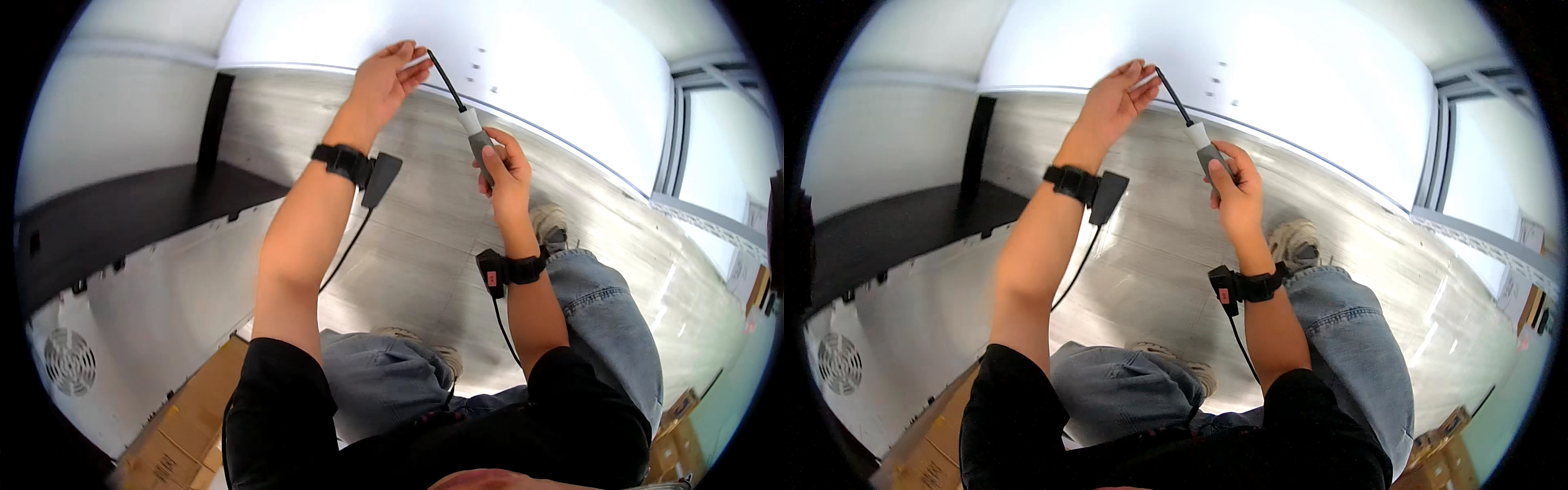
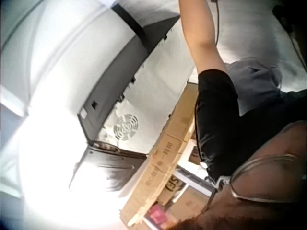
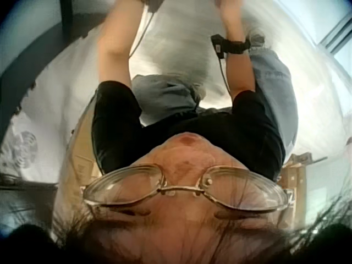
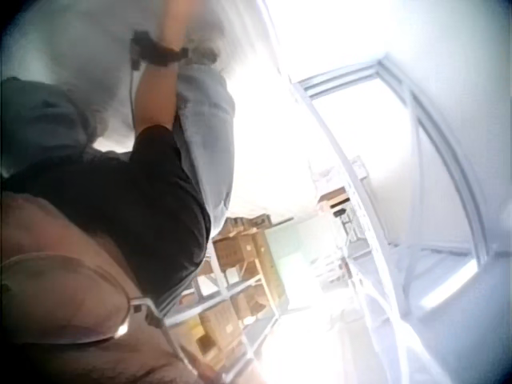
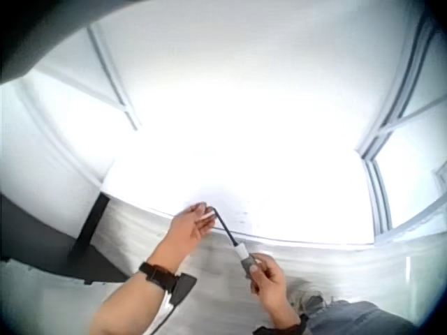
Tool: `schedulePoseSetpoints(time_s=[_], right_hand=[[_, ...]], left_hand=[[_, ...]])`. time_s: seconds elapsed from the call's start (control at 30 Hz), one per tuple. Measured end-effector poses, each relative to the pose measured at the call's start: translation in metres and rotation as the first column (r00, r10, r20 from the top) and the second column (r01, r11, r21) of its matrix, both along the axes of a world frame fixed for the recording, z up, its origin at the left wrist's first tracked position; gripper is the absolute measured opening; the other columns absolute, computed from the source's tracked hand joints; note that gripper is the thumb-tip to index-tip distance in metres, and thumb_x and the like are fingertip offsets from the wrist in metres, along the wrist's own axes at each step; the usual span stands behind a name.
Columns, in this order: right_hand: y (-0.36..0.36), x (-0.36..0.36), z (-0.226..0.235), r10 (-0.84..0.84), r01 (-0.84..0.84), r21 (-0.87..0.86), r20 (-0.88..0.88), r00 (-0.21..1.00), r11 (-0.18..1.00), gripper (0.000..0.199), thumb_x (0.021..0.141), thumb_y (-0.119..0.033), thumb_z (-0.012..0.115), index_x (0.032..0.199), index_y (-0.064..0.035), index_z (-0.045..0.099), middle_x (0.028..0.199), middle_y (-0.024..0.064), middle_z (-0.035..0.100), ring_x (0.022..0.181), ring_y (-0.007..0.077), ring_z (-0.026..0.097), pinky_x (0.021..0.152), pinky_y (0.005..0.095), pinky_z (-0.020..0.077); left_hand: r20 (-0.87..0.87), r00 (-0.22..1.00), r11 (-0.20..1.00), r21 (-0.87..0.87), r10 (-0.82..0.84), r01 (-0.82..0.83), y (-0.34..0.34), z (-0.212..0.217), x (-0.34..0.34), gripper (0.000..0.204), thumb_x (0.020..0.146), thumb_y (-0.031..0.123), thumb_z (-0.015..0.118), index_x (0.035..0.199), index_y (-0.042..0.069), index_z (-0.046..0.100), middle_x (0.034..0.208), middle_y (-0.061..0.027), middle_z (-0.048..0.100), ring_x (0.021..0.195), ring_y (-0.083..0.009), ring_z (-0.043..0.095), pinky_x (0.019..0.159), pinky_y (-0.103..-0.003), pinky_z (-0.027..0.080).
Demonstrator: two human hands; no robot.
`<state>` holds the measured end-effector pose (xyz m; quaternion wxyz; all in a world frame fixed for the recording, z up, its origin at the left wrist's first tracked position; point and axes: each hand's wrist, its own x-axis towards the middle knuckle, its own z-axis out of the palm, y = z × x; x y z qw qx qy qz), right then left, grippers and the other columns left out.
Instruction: The person uses a screwdriver to fasten screws into a white metal panel, then wipes a beige and black appliance with a blue cloth, and finally uses the screwdriver to tighten screws on the appliance.
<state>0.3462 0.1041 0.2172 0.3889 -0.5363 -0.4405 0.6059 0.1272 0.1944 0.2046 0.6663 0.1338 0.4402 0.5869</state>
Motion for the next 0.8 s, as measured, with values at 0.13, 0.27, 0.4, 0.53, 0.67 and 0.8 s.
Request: schedulePoseSetpoints(time_s=[0.13, 0.27, 0.4, 0.53, 0.67, 0.8], right_hand=[[0.001, -0.013, 0.043, 0.067, -0.067, 0.031, 0.003, 0.998, 0.997, 0.028, 0.093, -0.017, 0.056, 0.119, -0.0046, 0.058, 0.071, 0.0032, 0.058, 0.046, 0.0048, 0.043, 0.042, 0.0202, 0.0342], [0.003, -0.015, 0.070, 0.076, -0.077, 0.113, 0.016, 0.997, 0.991, 0.026, 0.092, -0.015, 0.057, 0.116, -0.0028, 0.060, 0.068, 0.0016, 0.057, 0.045, 0.0047, 0.043, 0.041, 0.0208, 0.0325], [0.004, 0.012, 0.106, 0.086, -0.086, 0.045, -0.005, 0.996, 0.995, 0.025, 0.090, -0.011, 0.059, 0.114, -0.0025, 0.062, 0.063, -0.0009, 0.054, 0.045, 0.0042, 0.041, 0.040, 0.0220, 0.0296], [-0.015, 0.014, 0.136, 0.164, -0.173, 0.096, 0.091, 0.982, 0.980, 0.026, 0.089, -0.011, 0.060, 0.114, -0.0032, 0.062, 0.070, 0.0008, 0.058, 0.055, 0.0047, 0.047, 0.049, 0.0211, 0.0345], [-0.038, 0.031, 0.145, 0.292, -0.305, 0.201, 0.091, 0.952, 0.931, 0.025, 0.087, -0.012, 0.063, 0.111, -0.0034, 0.063, 0.081, 0.0034, 0.064, 0.070, 0.0078, 0.054, 0.062, 0.0230, 0.0418], [-0.058, 0.050, 0.171, 0.416, -0.482, 0.430, 0.243, 0.876, 0.764, 0.026, 0.084, -0.013, 0.065, 0.109, -0.0039, 0.064, 0.089, 0.0099, 0.066, 0.075, 0.0181, 0.062, 0.068, 0.0287, 0.0476]], left_hand=[[0.178, 0.984, 1.000, -0.009, 0.028, -0.027, -0.027, 0.040, -0.020, 0.019, 0.094, 0.014, 0.057, 0.107, 0.000, 0.055, 0.105, -0.0091, 0.059, 0.093, -0.0199, 0.060, 0.085, -0.031, 0.054], [0.243, 0.970, 0.999, 0.032, 0.004, -0.012, -0.025, 0.070, -0.024, 0.014, 0.093, 0.013, 0.058, 0.102, 0.002, 0.058, 0.096, -0.0072, 0.060, 0.089, -0.0185, 0.059, 0.083, -0.030, 0.054], [0.230, 0.973, 0.999, -0.005, 0.036, -0.035, -0.034, 0.111, -0.002, 0.011, 0.092, 0.013, 0.059, 0.099, 0.004, 0.059, 0.092, -0.0058, 0.062, 0.086, -0.0167, 0.060, 0.079, -0.029, 0.054], [0.271, 0.960, 0.996, 0.014, 0.076, -0.083, -0.073, 0.131, -0.009, 0.011, 0.093, 0.014, 0.058, 0.099, 0.004, 0.059, 0.093, -0.0064, 0.062, 0.085, -0.0170, 0.060, 0.079, -0.029, 0.054], [0.216, 0.954, 0.976, 0.021, 0.209, -0.219, -0.138, 0.158, 0.001, 0.011, 0.094, 0.013, 0.055, 0.099, 0.004, 0.059, 0.093, -0.0070, 0.063, 0.085, -0.0175, 0.061, 0.078, -0.029, 0.055], [0.058, 0.949, 0.949, 0.026, 0.311, -0.313, -0.202, 0.184, 0.013, 0.012, 0.096, 0.012, 0.052, 0.099, 0.003, 0.058, 0.095, -0.0087, 0.064, 0.085, -0.0184, 0.064, 0.079, -0.030, 0.056]])
